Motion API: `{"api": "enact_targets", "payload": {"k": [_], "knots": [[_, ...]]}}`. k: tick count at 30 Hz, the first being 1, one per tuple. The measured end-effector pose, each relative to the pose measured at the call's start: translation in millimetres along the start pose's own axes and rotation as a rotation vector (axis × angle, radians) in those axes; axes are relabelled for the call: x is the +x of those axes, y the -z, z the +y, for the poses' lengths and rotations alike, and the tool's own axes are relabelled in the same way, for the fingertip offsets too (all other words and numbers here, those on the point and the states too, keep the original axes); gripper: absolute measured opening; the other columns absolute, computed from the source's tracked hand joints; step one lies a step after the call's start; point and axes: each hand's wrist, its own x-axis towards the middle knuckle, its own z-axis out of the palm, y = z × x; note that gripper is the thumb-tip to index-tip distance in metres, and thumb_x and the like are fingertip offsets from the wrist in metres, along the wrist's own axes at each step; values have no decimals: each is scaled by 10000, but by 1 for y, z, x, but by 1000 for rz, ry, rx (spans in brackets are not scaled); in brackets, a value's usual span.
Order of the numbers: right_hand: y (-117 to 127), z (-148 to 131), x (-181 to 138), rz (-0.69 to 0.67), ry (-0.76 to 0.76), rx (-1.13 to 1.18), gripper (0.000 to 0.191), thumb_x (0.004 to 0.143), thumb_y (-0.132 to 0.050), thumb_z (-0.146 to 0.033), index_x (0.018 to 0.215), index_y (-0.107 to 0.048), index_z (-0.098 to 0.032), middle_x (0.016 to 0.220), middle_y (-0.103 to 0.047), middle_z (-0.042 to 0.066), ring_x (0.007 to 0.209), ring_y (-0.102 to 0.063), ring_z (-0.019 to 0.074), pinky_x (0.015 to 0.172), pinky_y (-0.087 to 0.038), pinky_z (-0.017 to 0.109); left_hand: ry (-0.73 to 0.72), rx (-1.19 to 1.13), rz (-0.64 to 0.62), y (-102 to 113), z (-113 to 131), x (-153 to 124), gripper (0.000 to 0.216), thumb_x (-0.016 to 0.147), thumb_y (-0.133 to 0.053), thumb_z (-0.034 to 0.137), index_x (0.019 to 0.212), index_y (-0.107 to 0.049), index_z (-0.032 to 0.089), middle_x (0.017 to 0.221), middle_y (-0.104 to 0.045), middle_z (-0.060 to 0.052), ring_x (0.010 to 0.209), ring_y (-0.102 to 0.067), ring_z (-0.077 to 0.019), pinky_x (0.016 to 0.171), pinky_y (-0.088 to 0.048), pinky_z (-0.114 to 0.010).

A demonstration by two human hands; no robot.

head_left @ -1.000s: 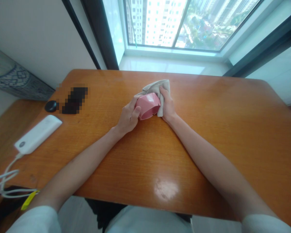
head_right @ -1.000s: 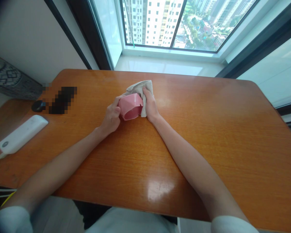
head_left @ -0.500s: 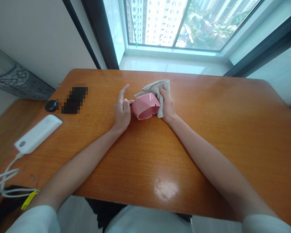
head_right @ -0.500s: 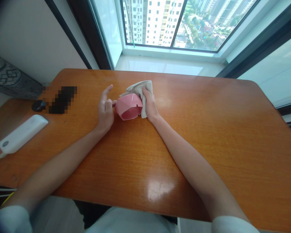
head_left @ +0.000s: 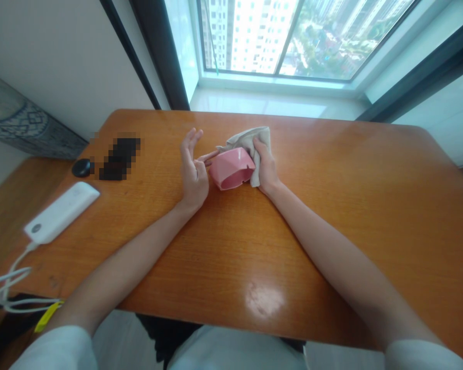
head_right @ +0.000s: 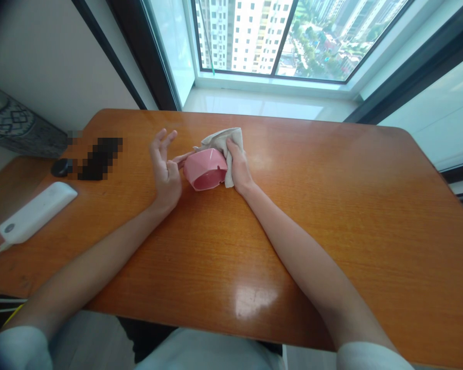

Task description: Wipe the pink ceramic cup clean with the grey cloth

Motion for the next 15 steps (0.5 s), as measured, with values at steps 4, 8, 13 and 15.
{"api": "enact_targets", "payload": {"k": [4,8,13,15], "knots": [[5,7,4,16,5,16,499,966,-695,-770,1049,-783,-286,1096,-898,54,1202,-843,314,1131,-695,527,-30,63,-39,3,7,-2,521,1203,-377,550,1681,-400,345,1756,-513,-151,1560,-642,-308,1112,-675,-435],[7,9,6,17,13,17,448,983,-698,-734,1028,-771,-294,1087,-886,29,1181,-834,286,1132,-689,502,-75,72,-150,8,15,-5,384,1150,-461,479,1431,-614,266,1469,-722,-133,1361,-724,-297,1122,-641,-448],[6,7,3,28,26,25,404,1007,-698,-699,1003,-762,-300,1072,-872,10,1140,-811,260,1135,-667,469,-73,90,-277,8,15,-6,599,1102,-609,585,1578,-504,237,1566,-683,-151,1363,-726,-307,1157,-610,-446],[7,6,0,65,75,-14,414,1019,-690,-706,967,-759,-301,1021,-853,5,1106,-805,268,1109,-662,482,-73,72,-302,8,15,-5,622,1120,-602,624,1597,-492,240,1621,-656,-164,1439,-700,-321,1209,-586,-460]]}}
